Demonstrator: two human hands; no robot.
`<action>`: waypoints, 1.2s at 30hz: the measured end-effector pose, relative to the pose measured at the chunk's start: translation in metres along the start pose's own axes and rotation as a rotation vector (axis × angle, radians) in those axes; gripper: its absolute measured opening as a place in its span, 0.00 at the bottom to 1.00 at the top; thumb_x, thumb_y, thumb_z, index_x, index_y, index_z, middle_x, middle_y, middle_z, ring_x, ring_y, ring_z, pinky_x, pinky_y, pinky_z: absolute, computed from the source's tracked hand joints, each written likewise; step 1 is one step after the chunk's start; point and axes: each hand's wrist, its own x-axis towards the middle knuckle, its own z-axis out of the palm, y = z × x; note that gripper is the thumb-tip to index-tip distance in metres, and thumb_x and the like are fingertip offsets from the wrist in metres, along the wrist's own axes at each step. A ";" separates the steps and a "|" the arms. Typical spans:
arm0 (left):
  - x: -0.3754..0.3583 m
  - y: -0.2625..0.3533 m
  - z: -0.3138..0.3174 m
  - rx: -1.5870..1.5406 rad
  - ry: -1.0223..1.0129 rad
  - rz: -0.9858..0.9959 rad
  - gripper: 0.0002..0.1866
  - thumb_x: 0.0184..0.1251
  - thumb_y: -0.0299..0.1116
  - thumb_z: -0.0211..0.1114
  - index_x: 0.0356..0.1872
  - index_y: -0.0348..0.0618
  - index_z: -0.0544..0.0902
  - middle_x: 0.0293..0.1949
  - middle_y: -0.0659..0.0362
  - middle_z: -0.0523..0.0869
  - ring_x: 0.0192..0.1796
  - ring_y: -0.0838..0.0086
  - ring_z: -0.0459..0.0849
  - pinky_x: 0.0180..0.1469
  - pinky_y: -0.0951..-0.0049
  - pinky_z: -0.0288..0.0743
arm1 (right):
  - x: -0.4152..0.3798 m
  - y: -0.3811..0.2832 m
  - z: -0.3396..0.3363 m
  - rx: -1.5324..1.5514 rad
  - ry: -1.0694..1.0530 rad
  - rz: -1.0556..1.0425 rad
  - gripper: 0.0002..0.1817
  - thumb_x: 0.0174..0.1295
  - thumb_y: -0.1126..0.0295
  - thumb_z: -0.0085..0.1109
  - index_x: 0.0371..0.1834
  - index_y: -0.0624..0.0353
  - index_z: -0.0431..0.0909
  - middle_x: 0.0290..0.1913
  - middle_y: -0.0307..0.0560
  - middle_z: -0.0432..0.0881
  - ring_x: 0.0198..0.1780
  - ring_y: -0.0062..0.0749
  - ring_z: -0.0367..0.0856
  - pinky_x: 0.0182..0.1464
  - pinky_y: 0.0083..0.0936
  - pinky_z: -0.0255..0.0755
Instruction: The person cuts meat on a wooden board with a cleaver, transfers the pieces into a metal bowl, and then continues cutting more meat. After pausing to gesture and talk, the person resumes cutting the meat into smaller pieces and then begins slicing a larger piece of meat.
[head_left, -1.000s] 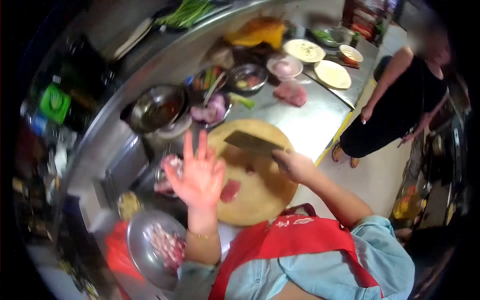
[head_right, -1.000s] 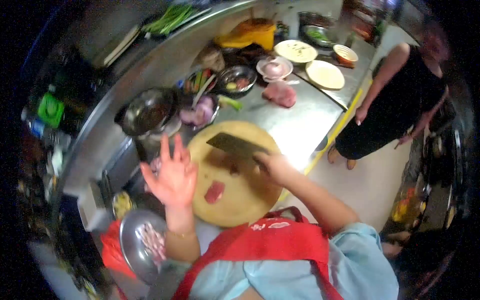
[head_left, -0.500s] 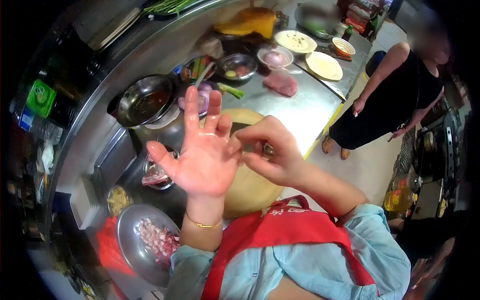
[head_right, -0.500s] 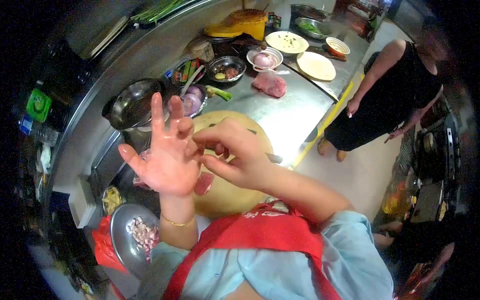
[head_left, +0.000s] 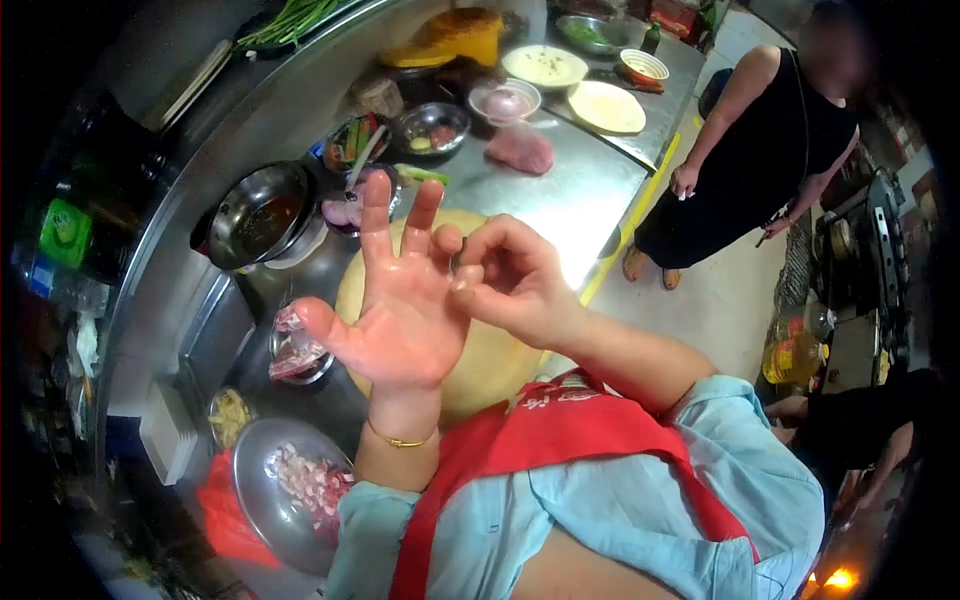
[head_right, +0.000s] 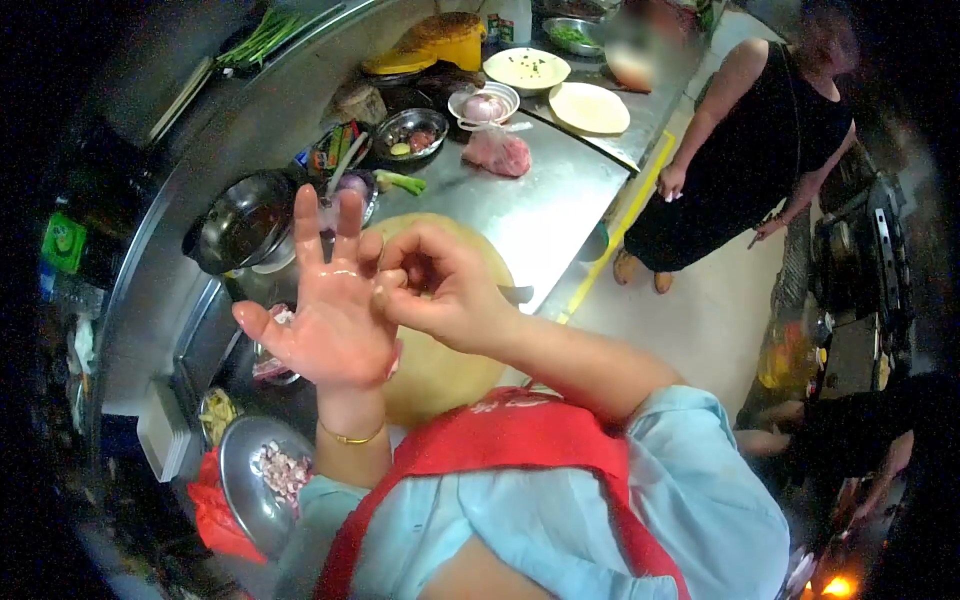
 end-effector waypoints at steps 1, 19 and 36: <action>-0.001 -0.004 0.001 0.150 -0.005 0.037 0.57 0.48 0.74 0.62 0.76 0.55 0.51 0.70 0.53 0.61 0.57 0.64 0.72 0.57 0.63 0.70 | -0.001 -0.001 -0.002 -0.026 0.013 0.030 0.10 0.58 0.76 0.65 0.39 0.58 0.72 0.30 0.33 0.75 0.30 0.10 0.71 0.32 0.12 0.67; -0.008 -0.028 -0.020 0.448 0.126 -0.051 0.55 0.52 0.77 0.52 0.77 0.60 0.46 0.72 0.55 0.61 0.60 0.65 0.70 0.62 0.56 0.66 | -0.008 -0.017 -0.069 -0.917 -0.284 -0.241 0.02 0.57 0.68 0.61 0.31 0.46 0.82 0.27 0.39 0.80 0.31 0.37 0.81 0.32 0.33 0.74; -0.023 -0.041 -0.043 0.218 0.453 -0.378 0.54 0.47 0.82 0.47 0.73 0.59 0.60 0.69 0.56 0.66 0.62 0.65 0.69 0.61 0.48 0.61 | -0.021 -0.005 -0.105 -1.296 -0.668 -0.322 0.09 0.51 0.67 0.58 0.36 0.50 0.78 0.28 0.40 0.75 0.30 0.39 0.81 0.26 0.35 0.75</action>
